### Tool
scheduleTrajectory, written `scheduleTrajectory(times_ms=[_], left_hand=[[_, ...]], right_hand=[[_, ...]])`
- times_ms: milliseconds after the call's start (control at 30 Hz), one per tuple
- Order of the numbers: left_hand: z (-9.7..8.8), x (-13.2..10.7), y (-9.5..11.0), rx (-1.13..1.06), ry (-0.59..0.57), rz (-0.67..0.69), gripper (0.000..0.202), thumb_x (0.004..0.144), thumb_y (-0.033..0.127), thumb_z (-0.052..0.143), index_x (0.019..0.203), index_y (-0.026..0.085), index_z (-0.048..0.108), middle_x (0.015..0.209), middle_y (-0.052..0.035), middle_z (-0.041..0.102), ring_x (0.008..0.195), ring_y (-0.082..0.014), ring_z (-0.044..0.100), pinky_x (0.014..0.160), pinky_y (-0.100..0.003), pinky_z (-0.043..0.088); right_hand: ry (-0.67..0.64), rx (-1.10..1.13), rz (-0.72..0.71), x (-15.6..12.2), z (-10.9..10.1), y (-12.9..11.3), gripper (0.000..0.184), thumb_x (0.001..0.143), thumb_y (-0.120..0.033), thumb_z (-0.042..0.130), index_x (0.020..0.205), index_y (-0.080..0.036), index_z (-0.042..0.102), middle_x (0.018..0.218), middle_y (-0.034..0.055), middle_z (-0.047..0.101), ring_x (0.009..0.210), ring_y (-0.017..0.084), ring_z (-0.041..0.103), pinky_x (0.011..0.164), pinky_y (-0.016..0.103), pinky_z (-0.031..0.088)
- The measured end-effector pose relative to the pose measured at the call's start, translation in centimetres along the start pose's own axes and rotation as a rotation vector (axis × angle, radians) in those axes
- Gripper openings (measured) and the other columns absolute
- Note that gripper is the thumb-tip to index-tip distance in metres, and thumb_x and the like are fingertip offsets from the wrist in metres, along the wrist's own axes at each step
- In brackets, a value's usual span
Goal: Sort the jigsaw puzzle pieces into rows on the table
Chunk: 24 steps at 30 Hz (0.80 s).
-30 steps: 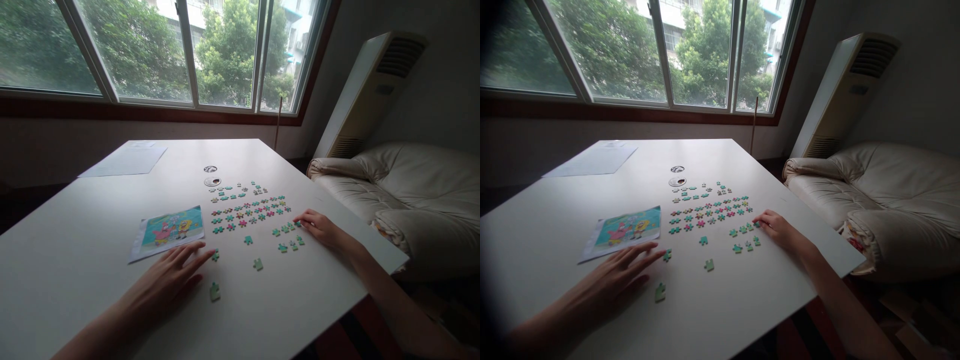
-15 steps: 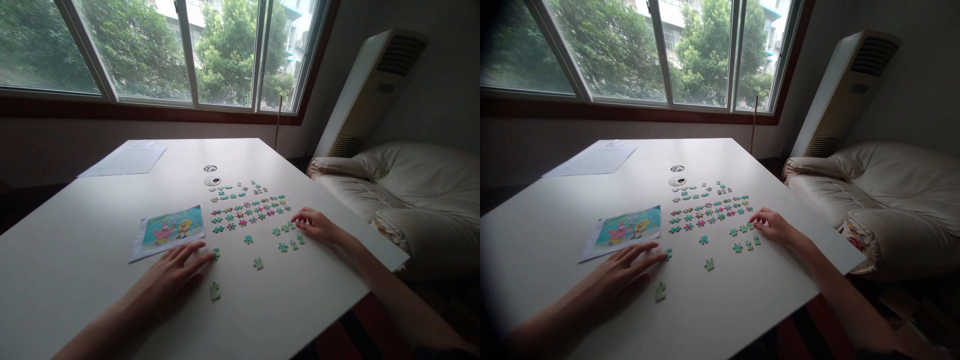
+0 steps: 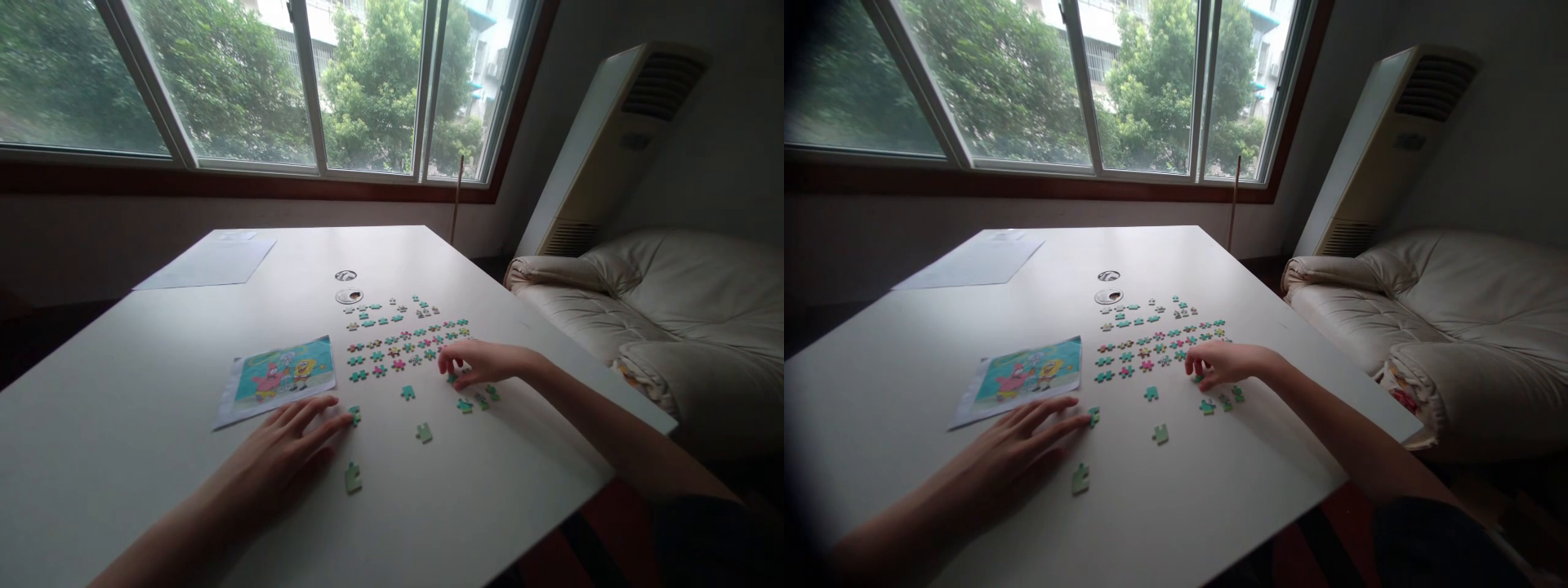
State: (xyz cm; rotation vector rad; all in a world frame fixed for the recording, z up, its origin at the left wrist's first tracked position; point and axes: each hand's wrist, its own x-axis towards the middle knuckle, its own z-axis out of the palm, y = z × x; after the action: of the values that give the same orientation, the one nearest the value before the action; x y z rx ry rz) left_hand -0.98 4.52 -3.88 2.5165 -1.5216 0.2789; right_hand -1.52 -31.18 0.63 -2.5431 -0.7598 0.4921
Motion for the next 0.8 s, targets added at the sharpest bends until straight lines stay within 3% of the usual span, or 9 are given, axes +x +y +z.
scheduleTrajectory(times_ms=[233, 400, 800], left_hand=[[0.3, 0.0, 0.0, 0.009, -0.024, -0.003, 0.037, 0.087, 0.023, 0.039, 0.123, 0.031, 0.043, 0.122, -0.0076, 0.047, 0.108, -0.0243, 0.046, 0.086, -0.038, 0.042], [0.2, -0.1, -0.1, -0.004, -0.03, 0.0, 0.038, 0.087, 0.022, 0.039, 0.124, 0.03, 0.043, 0.121, -0.0077, 0.048, 0.107, -0.0238, 0.047, 0.086, -0.037, 0.041], [0.0, 0.0, 0.1, 0.006, -0.051, 0.006, 0.037, 0.087, 0.022, 0.038, 0.124, 0.028, 0.042, 0.12, -0.0079, 0.047, 0.107, -0.0237, 0.045, 0.086, -0.037, 0.041]], right_hand=[[-0.094, 0.003, 0.061, 0.8, -0.5, 0.0, 0.018, 0.069, -0.019, 0.063, 0.086, -0.017, 0.059, 0.072, -0.001, 0.053, 0.064, 0.01, 0.048, 0.057, 0.019, 0.037], [-0.055, 0.005, 0.053, 0.8, -0.4, 0.3, 0.017, 0.068, -0.023, 0.066, 0.082, -0.016, 0.06, 0.078, 0.0006, 0.055, 0.069, 0.011, 0.05, 0.059, 0.019, 0.039], [-0.163, -0.008, 0.089, 1.6, -0.6, 1.0, 0.024, 0.066, -0.027, 0.066, 0.087, -0.016, 0.061, 0.073, -0.0009, 0.053, 0.063, 0.009, 0.048, 0.055, 0.017, 0.035]])
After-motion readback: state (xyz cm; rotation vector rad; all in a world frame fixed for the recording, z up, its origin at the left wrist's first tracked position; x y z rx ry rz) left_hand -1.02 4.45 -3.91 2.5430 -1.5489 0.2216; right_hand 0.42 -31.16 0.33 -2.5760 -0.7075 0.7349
